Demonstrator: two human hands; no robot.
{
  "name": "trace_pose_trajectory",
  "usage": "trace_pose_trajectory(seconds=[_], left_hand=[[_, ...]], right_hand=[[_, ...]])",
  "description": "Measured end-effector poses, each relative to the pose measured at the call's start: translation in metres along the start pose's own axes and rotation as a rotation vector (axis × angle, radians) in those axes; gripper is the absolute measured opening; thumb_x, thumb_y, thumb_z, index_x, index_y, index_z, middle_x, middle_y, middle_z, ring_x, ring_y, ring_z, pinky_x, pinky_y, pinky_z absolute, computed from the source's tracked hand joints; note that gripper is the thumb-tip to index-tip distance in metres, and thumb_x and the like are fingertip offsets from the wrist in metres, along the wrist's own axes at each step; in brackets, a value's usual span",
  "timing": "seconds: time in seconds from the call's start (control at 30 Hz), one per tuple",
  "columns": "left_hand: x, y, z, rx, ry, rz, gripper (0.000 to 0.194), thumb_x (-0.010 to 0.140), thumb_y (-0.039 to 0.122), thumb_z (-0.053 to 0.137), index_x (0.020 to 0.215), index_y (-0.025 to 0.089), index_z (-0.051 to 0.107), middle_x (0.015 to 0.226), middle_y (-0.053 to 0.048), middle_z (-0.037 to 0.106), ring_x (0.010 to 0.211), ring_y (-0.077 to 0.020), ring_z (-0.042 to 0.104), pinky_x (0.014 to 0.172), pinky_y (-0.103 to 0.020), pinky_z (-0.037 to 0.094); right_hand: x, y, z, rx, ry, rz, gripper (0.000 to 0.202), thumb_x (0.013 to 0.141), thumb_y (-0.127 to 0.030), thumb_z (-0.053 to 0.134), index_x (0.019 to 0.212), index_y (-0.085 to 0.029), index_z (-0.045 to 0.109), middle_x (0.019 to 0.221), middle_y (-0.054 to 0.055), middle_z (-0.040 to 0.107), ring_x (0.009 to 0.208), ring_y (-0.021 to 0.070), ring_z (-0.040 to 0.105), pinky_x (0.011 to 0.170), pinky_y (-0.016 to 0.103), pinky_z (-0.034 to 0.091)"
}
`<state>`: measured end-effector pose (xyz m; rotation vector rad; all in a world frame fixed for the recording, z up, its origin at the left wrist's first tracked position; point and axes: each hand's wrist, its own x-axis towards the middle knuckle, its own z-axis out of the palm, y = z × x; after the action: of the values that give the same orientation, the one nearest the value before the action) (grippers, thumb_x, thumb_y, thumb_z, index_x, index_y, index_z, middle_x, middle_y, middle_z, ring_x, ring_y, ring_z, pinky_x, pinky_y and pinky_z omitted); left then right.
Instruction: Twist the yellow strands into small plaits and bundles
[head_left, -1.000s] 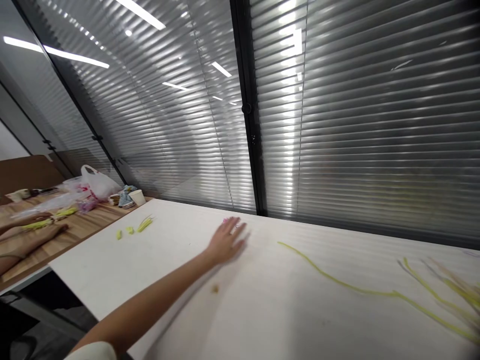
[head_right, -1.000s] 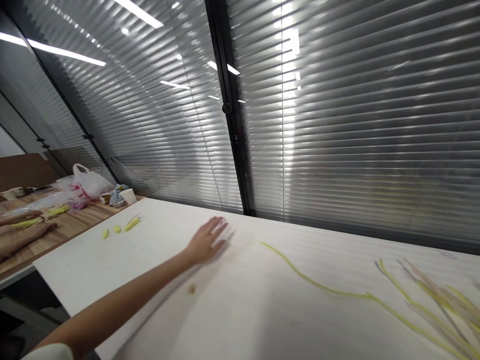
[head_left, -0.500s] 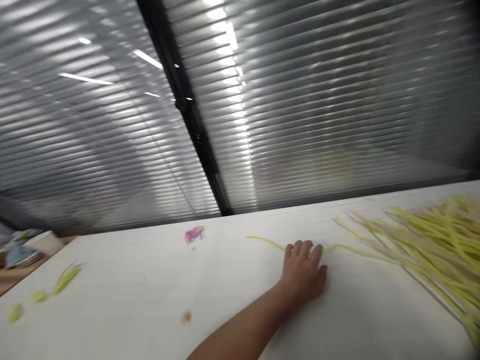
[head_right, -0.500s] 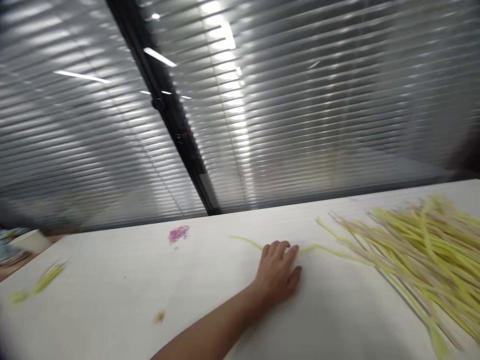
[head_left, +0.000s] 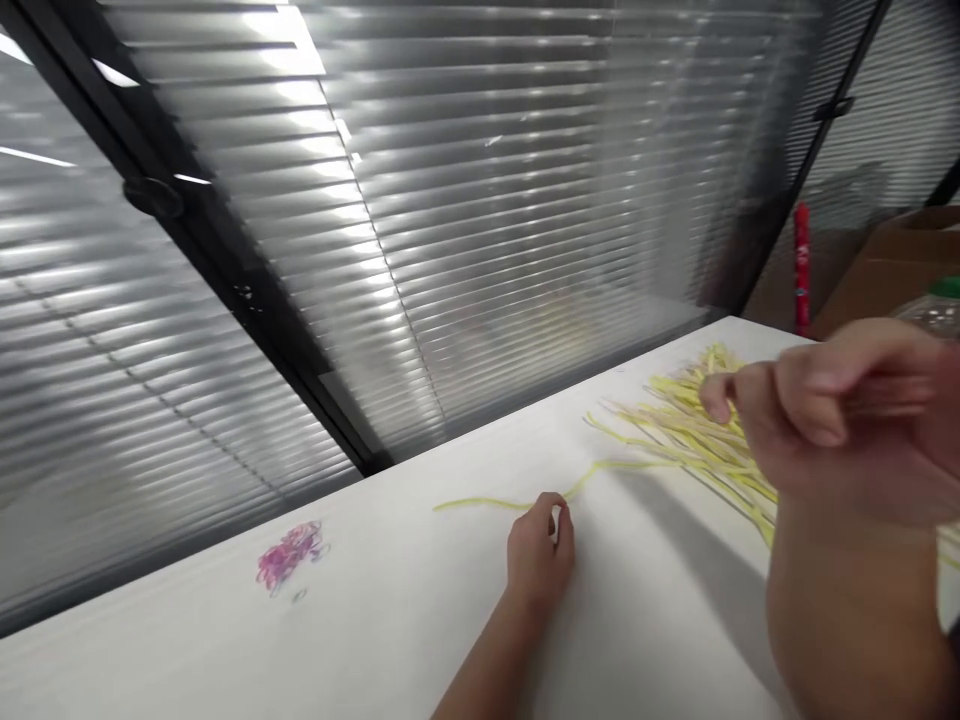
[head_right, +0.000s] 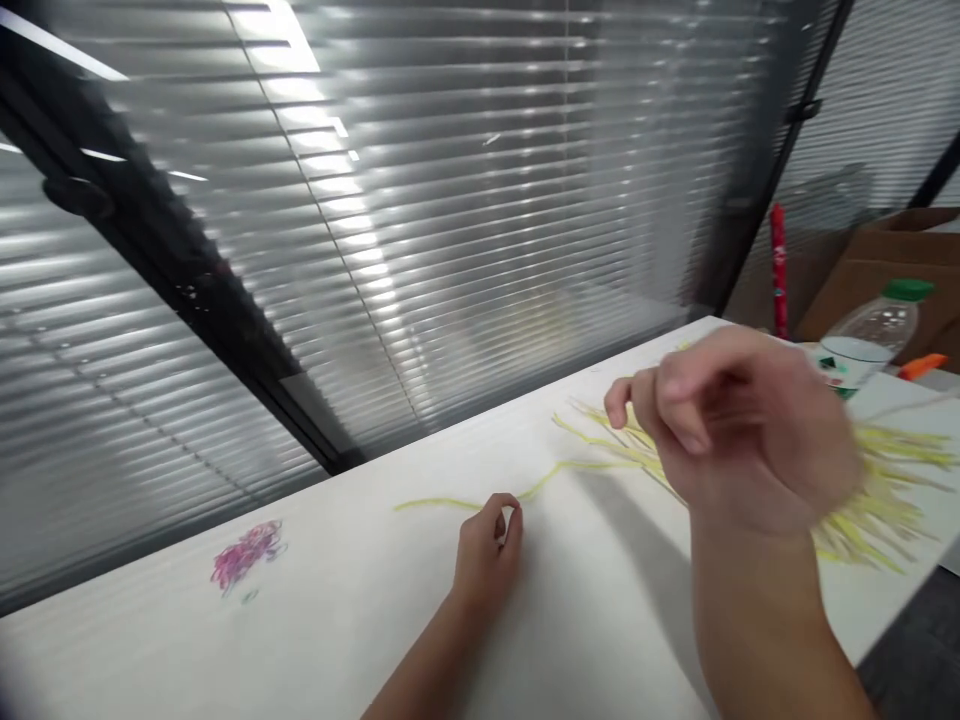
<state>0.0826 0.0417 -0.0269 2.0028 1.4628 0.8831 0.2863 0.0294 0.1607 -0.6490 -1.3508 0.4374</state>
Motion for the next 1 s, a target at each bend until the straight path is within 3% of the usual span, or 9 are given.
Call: trace_pose_trajectory(seconds=[0.07,0.13,0.23,0.33,0.43,0.6,0.73,0.83,1.0], left_hand=[[0.0,-0.002,-0.002,-0.055,-0.021,-0.019,0.016,0.087,0.024,0.04,0.09,0.021,0.055,0.049,0.006,0.035,0.047,-0.011,0.038,0.05,-0.023,0.026],[-0.001,-0.003,-0.003,-0.12,-0.03,-0.019,0.014,0.086,0.024,0.041,0.088,0.021,0.055,0.047,0.007,0.03,0.044,-0.0101,0.034,0.05,-0.023,0.023],[-0.001,-0.004,-0.004,-0.196,-0.038,-0.034,0.014,0.086,0.024,0.041,0.086,0.021,0.055,0.046,0.008,0.029,0.044,-0.0098,0.031,0.049,-0.023,0.021],[-0.002,-0.006,-0.003,-0.241,-0.037,-0.069,0.015,0.086,0.026,0.042,0.087,0.021,0.056,0.046,0.007,0.029,0.044,-0.0101,0.031,0.049,-0.023,0.021],[-0.002,-0.007,-0.003,-0.295,0.01,-0.095,0.017,0.085,0.027,0.044,0.094,0.021,0.057,0.048,0.007,0.032,0.046,-0.0103,0.034,0.05,-0.022,0.023],[0.002,-0.009,-0.006,-0.449,0.108,-0.165,0.023,0.083,0.032,0.05,0.1,0.019,0.058,0.053,0.006,0.036,0.048,-0.0102,0.036,0.051,-0.021,0.028],[0.007,-0.011,-0.01,-0.535,0.144,-0.242,0.028,0.082,0.036,0.052,0.104,0.019,0.056,0.057,0.005,0.042,0.053,-0.0107,0.042,0.053,-0.021,0.034],[0.009,-0.013,-0.012,-0.585,0.172,-0.295,0.03,0.08,0.04,0.056,0.101,0.018,0.058,0.062,0.003,0.049,0.055,-0.0108,0.046,0.053,-0.021,0.037],[0.009,-0.015,-0.016,-0.631,0.195,-0.349,0.037,0.077,0.046,0.058,0.101,0.018,0.059,0.072,-0.001,0.054,0.057,-0.0114,0.051,0.053,-0.022,0.043]], right_hand=[[0.009,0.003,0.009,0.175,0.007,0.092,0.031,0.086,-0.045,0.048,0.071,-0.022,0.064,0.042,-0.008,0.034,0.035,0.0055,0.036,0.05,0.032,0.044],[0.015,0.012,0.011,0.152,0.042,0.108,0.023,0.081,-0.036,0.057,0.069,-0.017,0.064,0.042,-0.006,0.039,0.036,0.0059,0.035,0.048,0.03,0.043],[0.019,0.026,0.005,-0.053,0.027,0.157,0.02,0.081,-0.032,0.059,0.072,-0.015,0.066,0.043,-0.005,0.045,0.04,0.0073,0.039,0.051,0.028,0.044],[0.019,0.036,0.0,-0.363,-0.056,0.281,0.023,0.08,-0.038,0.061,0.076,-0.016,0.067,0.051,-0.003,0.051,0.045,0.0073,0.04,0.045,0.022,0.035],[0.012,0.049,0.013,-0.52,-0.247,0.425,0.029,0.082,-0.044,0.055,0.082,-0.017,0.067,0.06,-0.002,0.056,0.051,0.009,0.045,0.045,0.02,0.033],[-0.035,0.087,0.05,-0.832,-0.841,0.578,0.03,0.083,-0.039,0.051,0.106,-0.026,0.065,0.077,0.001,0.066,0.068,0.0148,0.059,0.06,0.023,0.039],[-0.079,0.11,0.061,-0.968,-1.111,0.546,0.02,0.077,-0.028,0.057,0.095,-0.027,0.066,0.073,0.0,0.067,0.072,0.0175,0.063,0.057,0.022,0.033],[-0.098,0.117,0.064,-1.051,-1.086,0.444,0.014,0.082,-0.021,0.05,0.08,-0.023,0.063,0.075,-0.001,0.067,0.07,0.016,0.064,0.055,0.022,0.03],[-0.114,0.123,0.065,-1.173,-1.059,0.202,0.018,0.084,-0.013,0.047,0.075,-0.021,0.06,0.069,-0.001,0.066,0.058,0.015,0.061,0.051,0.025,0.027]])
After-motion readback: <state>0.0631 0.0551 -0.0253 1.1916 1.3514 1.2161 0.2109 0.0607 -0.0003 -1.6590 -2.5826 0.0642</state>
